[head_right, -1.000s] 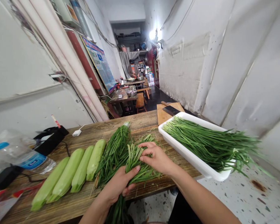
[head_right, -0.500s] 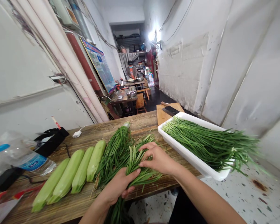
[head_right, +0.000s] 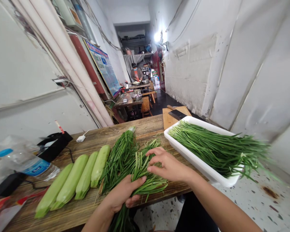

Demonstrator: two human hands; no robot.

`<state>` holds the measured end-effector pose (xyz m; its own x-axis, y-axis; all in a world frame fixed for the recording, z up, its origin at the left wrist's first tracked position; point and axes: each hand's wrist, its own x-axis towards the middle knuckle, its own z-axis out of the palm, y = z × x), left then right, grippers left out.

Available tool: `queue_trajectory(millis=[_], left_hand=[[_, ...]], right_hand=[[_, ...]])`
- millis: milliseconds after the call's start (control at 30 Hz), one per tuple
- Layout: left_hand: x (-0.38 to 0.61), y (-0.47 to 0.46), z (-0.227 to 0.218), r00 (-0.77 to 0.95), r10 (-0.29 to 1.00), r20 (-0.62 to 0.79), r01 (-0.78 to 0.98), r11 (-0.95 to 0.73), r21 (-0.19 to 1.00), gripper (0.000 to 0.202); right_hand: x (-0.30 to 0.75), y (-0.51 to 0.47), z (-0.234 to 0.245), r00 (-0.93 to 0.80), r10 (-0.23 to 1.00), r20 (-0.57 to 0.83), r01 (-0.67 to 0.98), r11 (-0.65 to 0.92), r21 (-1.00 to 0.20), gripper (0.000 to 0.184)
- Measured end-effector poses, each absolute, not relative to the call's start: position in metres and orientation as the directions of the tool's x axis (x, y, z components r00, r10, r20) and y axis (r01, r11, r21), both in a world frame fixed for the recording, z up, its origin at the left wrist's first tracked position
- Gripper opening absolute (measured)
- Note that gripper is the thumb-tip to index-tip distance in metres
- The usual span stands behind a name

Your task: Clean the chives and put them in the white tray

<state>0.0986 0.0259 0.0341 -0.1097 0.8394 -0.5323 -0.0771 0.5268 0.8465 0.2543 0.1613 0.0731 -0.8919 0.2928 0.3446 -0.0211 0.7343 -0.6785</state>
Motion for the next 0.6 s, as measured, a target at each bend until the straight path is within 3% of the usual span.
queue_trajectory(millis=[233,600], left_hand=[[0.100,0.029,0.033,-0.028,0.859,-0.512,-0.069,0.509,0.858,0.041],[0.096,0.025,0.031,0.004,0.846,-0.534,-0.043,0.534,0.845,0.042]], right_hand=[[0.251,0.148,0.079,-0.899,0.239,0.366,0.060,0.896,-0.439,0.014],[0.262,0.158,0.078,-0.924,0.174,0.341,0.008,0.900,-0.437,0.016]])
